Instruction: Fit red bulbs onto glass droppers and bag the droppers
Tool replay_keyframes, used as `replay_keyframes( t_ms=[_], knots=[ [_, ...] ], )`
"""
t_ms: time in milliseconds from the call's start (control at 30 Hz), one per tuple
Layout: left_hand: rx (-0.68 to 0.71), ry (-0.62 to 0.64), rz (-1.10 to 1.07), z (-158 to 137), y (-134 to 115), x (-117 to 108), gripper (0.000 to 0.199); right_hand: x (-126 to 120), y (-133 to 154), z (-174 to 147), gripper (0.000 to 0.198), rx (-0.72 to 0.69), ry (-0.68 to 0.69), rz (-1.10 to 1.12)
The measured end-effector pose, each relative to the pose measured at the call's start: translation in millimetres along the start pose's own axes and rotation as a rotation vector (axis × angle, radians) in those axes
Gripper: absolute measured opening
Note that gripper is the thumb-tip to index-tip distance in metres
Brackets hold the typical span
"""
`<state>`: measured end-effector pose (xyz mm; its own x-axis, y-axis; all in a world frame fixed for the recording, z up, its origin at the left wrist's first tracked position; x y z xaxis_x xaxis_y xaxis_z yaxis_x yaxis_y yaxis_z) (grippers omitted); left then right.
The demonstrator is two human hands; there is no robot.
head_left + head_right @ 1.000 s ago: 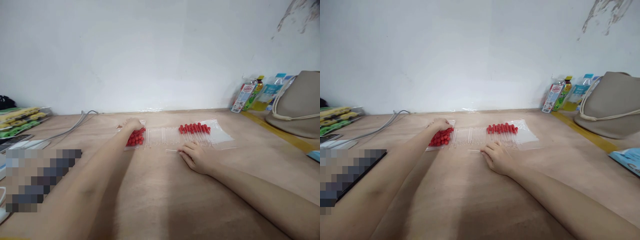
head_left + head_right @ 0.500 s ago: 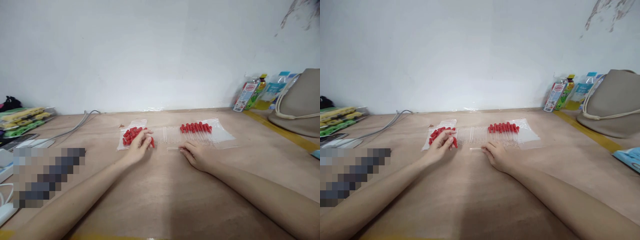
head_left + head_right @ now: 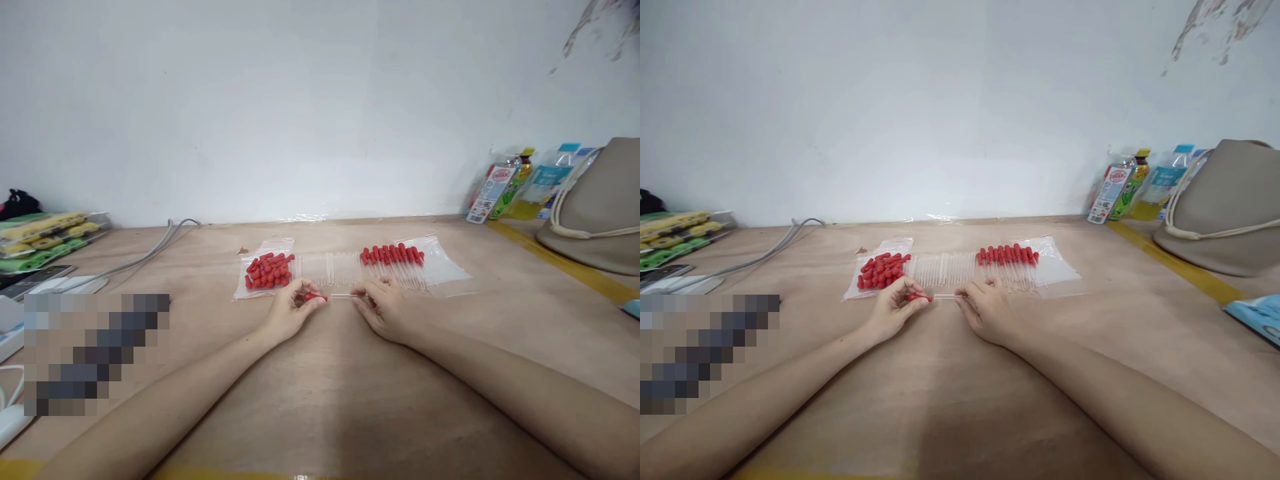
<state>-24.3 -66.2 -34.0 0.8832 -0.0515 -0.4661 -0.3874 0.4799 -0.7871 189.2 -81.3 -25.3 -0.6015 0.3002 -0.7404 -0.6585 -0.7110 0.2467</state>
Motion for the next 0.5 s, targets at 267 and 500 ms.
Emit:
replay_keyframes(
  t_ms=[267,500],
  knots=[
    [0.012,0.011,0.055,0.7,1.7,1.0,0.022,9.1,-5.4,-1.9,0.015,-0.018,0.013,0.087],
    [0.089,0.033,0.180,-1.2,0.1,1.9,0.020,4.1,-2.1,-1.3,0.013,-0.048,-0.015,0.092]
  ],
)
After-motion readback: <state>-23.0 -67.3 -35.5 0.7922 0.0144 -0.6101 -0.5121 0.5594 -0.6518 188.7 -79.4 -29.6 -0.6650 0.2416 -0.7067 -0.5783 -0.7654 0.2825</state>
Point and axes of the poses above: each hand's wrist, its own z-axis towards the middle knuckle, its own x-axis out of the palm, y = z × x, the point moved 1 cm from there along z, towards the middle knuckle, and after that the axes turned 3 degrees about z, right-handed, at the moved point
